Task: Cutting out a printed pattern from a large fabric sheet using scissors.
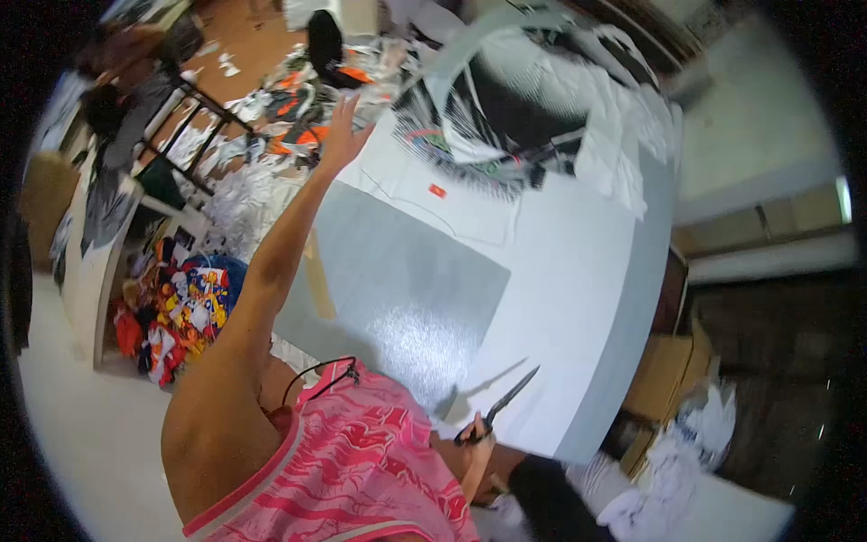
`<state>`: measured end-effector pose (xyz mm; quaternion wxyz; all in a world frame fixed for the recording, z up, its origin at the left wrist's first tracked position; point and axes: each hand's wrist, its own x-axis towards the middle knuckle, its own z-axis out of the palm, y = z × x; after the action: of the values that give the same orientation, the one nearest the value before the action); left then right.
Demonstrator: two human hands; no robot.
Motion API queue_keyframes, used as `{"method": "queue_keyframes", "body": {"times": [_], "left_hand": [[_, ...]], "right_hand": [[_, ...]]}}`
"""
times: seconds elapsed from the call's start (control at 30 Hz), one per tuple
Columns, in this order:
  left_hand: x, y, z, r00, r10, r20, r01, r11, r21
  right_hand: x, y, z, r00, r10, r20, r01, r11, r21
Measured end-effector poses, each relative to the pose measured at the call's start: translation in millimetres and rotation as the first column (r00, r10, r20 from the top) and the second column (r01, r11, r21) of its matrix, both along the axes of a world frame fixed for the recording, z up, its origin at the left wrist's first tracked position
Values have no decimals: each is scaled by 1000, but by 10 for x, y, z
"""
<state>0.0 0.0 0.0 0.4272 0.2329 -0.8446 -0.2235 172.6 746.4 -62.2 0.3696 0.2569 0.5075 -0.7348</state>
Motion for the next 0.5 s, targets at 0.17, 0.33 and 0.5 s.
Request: {"method": "queue_keyframes", "body": {"times": [0.17,0.33,0.5], "left_hand": [[148,640,-1482,908,23,419,-61,995,79],[158,901,-1984,817,-63,573,17,996,84],[-56,1092,-1898,577,-160,801,65,986,150]], "right_hand": [[-205,-421,-83,924,-106,-366,255,886,386],[-1015,-294,-727,760,-67,-646,470,743,476],[-1939,70,-1158,665,333,-669,507,456,731]]}}
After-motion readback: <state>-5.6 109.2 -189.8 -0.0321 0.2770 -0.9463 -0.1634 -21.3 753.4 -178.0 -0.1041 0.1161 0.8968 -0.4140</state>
